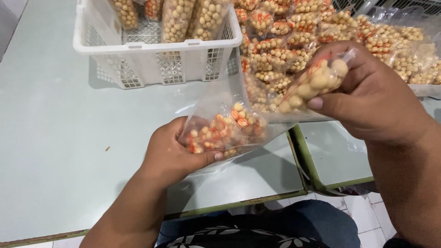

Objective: Packing small individual snack bags into a larger plastic bag for bulk packaging and then placing the bulk bag into a crate.

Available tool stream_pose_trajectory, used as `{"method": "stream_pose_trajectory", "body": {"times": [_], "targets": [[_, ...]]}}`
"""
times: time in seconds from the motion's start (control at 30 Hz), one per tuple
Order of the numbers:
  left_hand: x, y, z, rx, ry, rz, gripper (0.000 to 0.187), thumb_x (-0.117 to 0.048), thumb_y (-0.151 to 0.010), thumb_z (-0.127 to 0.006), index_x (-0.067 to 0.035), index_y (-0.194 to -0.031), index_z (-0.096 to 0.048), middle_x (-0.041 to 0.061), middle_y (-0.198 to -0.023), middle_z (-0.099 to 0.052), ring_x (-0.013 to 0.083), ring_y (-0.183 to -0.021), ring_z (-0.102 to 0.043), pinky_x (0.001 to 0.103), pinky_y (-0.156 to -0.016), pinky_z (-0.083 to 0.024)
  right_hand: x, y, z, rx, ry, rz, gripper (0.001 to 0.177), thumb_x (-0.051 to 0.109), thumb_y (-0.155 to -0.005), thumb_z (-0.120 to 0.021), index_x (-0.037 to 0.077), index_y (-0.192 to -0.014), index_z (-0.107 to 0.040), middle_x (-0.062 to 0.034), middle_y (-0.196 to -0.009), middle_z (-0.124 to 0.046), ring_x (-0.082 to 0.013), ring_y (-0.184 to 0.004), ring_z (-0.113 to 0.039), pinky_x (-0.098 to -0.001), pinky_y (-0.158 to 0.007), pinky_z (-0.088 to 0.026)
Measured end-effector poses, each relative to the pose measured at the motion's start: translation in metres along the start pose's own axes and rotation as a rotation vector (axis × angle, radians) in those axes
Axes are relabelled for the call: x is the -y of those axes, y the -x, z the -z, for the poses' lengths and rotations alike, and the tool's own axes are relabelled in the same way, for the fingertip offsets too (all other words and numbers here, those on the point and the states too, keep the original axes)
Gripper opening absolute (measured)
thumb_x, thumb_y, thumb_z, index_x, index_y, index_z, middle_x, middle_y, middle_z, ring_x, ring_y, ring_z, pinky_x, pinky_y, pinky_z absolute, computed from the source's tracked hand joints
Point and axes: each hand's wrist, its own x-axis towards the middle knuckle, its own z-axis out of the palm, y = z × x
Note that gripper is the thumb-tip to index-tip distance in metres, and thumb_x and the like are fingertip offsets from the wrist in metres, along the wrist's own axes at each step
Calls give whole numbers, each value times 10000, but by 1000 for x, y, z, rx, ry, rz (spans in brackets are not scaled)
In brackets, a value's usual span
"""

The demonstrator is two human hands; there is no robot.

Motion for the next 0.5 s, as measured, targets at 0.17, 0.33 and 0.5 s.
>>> {"method": "stream_pose_trajectory", "body": {"times": [0.17, 0.33, 0.5], "targets": [[7, -1, 1, 36, 7, -80, 591, -224, -510, -988, -165, -1050, -755, -49, -860, -761, 71, -816, -705, 235, -768, -579, 16, 5, -19, -84, 49, 27, 502, -60, -785, -732, 92, -1201, -496, -164, -1151, -707, -254, -1022, -762, -345, -820, -684], [8, -1, 2, 66, -5, -98, 601, -242, -508, -993, -157, -1046, -740, -56, -860, -749, 65, -805, -670, 232, -745, -556, 21, 2, -26, -96, 123, -64, 383, -21, -707, -825, 67, -1011, -609, -93, -974, -739, -204, -885, -760, -345, -762, -648], [-3, 3, 3, 102, -59, -54, 570, -226, -522, -983, -163, -1044, -761, -54, -877, -791, 75, -821, -721, 248, -767, -570, 25, -1, -36, -123, 95, -136, 522, -59, -687, -822, 50, -1162, -635, -123, -1024, -759, -190, -927, -752, -284, -775, -637]]}}
